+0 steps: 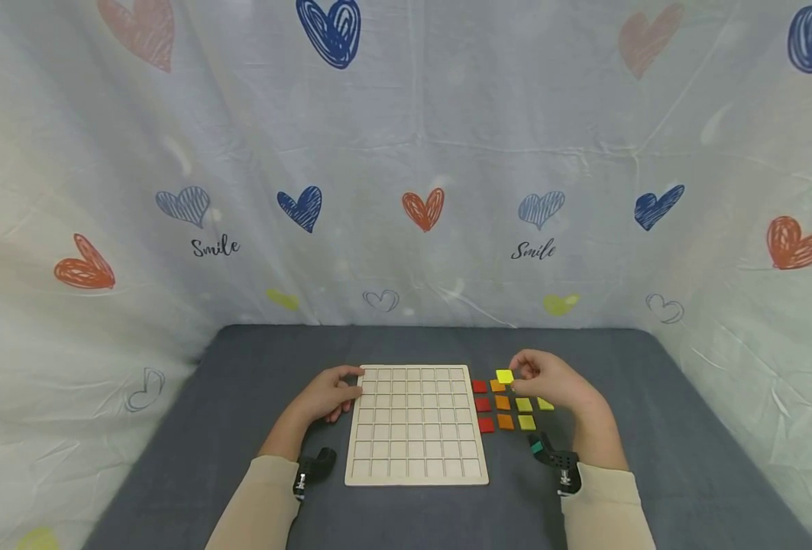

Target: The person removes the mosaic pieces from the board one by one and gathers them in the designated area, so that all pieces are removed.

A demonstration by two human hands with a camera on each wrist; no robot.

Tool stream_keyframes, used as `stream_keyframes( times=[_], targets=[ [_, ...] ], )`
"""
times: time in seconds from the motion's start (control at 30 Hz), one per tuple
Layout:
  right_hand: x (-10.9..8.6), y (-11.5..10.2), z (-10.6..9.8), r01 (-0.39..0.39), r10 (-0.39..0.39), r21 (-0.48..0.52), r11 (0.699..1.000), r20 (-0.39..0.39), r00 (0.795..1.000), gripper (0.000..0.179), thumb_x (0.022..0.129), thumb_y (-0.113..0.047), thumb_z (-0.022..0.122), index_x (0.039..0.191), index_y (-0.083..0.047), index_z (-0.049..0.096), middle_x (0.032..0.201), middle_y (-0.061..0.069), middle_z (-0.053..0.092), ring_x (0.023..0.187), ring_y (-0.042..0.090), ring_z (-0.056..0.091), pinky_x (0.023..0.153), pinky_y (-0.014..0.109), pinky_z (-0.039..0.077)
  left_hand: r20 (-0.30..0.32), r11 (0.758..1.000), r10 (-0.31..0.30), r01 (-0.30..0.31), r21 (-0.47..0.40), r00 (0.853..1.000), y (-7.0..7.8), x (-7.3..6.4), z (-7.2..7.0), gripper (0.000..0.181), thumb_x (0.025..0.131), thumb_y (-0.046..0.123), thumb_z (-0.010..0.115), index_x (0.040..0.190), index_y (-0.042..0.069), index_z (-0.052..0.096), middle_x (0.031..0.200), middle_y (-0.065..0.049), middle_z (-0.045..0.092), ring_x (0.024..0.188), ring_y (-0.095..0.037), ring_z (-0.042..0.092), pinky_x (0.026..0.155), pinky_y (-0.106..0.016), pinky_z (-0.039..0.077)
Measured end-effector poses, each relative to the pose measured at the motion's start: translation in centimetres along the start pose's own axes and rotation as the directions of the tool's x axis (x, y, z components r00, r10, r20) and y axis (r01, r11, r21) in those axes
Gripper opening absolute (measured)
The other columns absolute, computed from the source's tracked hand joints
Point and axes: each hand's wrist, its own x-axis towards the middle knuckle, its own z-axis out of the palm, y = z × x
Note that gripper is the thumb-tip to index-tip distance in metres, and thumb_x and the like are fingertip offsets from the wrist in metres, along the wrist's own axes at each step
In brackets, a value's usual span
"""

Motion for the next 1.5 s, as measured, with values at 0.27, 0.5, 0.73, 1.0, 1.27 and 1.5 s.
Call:
stream_keyframes(
  times=[0.27, 0.5, 0.73, 1.0, 1.27, 1.5],
  targets=[
    [-0.9, 1.8, -1.0, -0.047, 0.047, -0.02, 0.999, 0.008, 0.999, 0.023, 0.088, -0.005, 0.072, 0.107, 0.003, 0.062, 0.073, 0.002, 0.041, 0.064, 0.019, 0.04, 0.061, 0.036, 0.037, -0.012, 1.0, -0.017, 0.017, 0.005, 1.0, 0.0, 0.0, 0.0, 0.047, 0.1, 0.018, 0.069, 0.144, 0.013, 0.058, 0.062, -0.008, 0.06, 0.037, -0.015, 0.044, 0.038, -0.029, 0.037],
    [-1.7, 3.0, -1.7, -0.174, 0.177, -0.059, 0.983, 0.044, 0.983, 0.022, 0.088, -0.007, 0.072, 0.105, 0.003, 0.063, 0.08, 0.005, 0.051, 0.076, 0.022, 0.049, 0.07, 0.038, 0.042, -0.019, 1.0, -0.022, 0.022, 0.012, 1.0, 0.1, -0.1, 0.0, 0.046, 0.099, 0.019, 0.07, 0.144, 0.013, 0.059, 0.061, -0.008, 0.06, 0.037, -0.015, 0.044, 0.038, -0.03, 0.038],
    [-2.1, 4.3, -2.2, -0.298, 0.306, -0.098, 0.95, 0.089, 0.948, 0.02, 0.087, -0.005, 0.071, 0.103, 0.003, 0.064, 0.098, 0.01, 0.062, 0.094, 0.028, 0.055, 0.086, 0.051, 0.044, -0.022, 1.0, -0.014, 0.015, 0.013, 1.0, 0.2, -0.2, 0.1, 0.046, 0.099, 0.018, 0.07, 0.144, 0.012, 0.058, 0.062, -0.008, 0.06, 0.037, -0.015, 0.044, 0.038, -0.03, 0.038],
    [-2.9, 5.3, -2.2, -0.433, 0.434, -0.033, 0.901, 0.108, 0.895, 0.016, 0.083, -0.002, 0.073, 0.098, 0.001, 0.067, 0.1, 0.011, 0.063, 0.099, 0.031, 0.054, 0.09, 0.056, 0.043, -0.011, 1.0, -0.005, 0.005, 0.008, 1.0, 0.2, -0.2, 0.0, 0.047, 0.1, 0.019, 0.07, 0.144, 0.012, 0.058, 0.062, -0.008, 0.06, 0.037, -0.015, 0.045, 0.038, -0.03, 0.038],
    [-2.9, 5.5, -1.6, -0.475, 0.477, -0.046, 0.879, 0.098, 0.873, 0.011, 0.08, 0.002, 0.068, 0.09, -0.001, 0.067, 0.087, 0.007, 0.063, 0.077, 0.022, 0.054, 0.068, 0.034, 0.045, -0.013, 1.0, -0.006, 0.006, 0.008, 1.0, 0.1, -0.3, 0.0, 0.047, 0.1, 0.019, 0.07, 0.145, 0.012, 0.057, 0.062, -0.008, 0.06, 0.037, -0.015, 0.045, 0.039, -0.03, 0.038],
    [-3.1, 5.0, -1.9, -0.462, 0.467, -0.075, 0.884, 0.06, 0.882, 0.007, 0.082, -0.001, 0.07, 0.088, -0.002, 0.069, 0.088, 0.008, 0.062, 0.084, 0.025, 0.055, 0.072, 0.039, 0.045, -0.014, 1.0, -0.005, 0.006, 0.009, 1.0, -0.1, -0.3, -0.1, 0.047, 0.1, 0.019, 0.069, 0.145, 0.012, 0.057, 0.062, -0.009, 0.06, 0.037, -0.015, 0.044, 0.039, -0.03, 0.038]
  ],
)
